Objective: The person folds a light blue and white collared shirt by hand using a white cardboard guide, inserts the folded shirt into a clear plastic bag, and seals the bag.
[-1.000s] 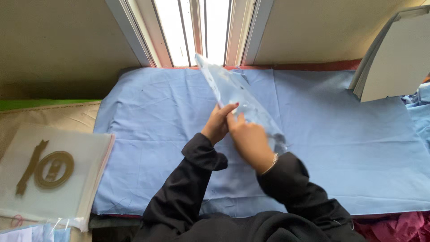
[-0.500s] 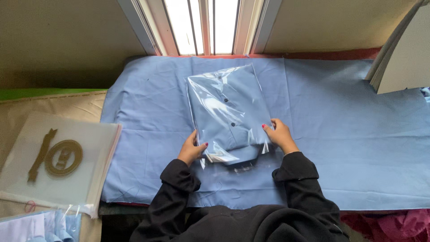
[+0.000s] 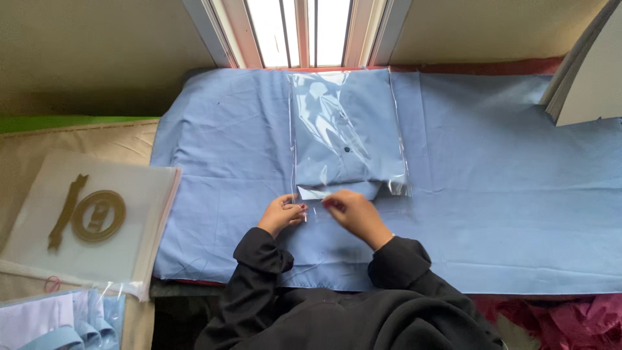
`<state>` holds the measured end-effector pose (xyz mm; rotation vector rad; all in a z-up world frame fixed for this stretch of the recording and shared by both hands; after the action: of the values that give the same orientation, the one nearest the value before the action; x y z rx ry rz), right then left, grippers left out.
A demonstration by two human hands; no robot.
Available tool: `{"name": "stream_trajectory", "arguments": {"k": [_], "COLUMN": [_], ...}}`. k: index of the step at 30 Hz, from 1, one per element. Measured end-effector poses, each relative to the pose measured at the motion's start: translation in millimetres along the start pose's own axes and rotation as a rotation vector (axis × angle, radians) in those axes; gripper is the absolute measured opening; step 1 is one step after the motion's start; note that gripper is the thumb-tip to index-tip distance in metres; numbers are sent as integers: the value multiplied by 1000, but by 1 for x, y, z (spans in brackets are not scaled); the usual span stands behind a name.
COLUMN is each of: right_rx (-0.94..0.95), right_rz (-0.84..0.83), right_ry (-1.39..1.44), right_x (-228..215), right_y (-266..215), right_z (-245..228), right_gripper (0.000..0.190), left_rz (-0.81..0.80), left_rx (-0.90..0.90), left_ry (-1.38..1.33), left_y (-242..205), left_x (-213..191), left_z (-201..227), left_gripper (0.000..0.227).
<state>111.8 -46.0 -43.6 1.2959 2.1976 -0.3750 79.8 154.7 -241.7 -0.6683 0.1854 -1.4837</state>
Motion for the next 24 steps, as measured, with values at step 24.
{"name": "stream_trajectory", "arguments": {"k": [24], "right_rx": [-404], "right_rz": [-171], "right_ry": [-550], "right_x": [127], "right_y": [8], "right_z": [-21], "right_gripper": [15], "left_rz": [195], "left_rx": [40], "left_ry": [62], "left_y": [-22], "left_x": [-8], "left_z": [2], "left_gripper": [45]}}
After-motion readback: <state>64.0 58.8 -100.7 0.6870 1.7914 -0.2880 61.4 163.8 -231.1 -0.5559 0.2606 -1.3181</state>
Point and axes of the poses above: each hand's wrist, its own y-axis towards the middle knuckle, its own x-axis out of the palm, z = x × y, the point moved 9 cm from there along y, towards the middle knuckle, and after that the axes turned 2 degrees about x, right-handed, at the moved point
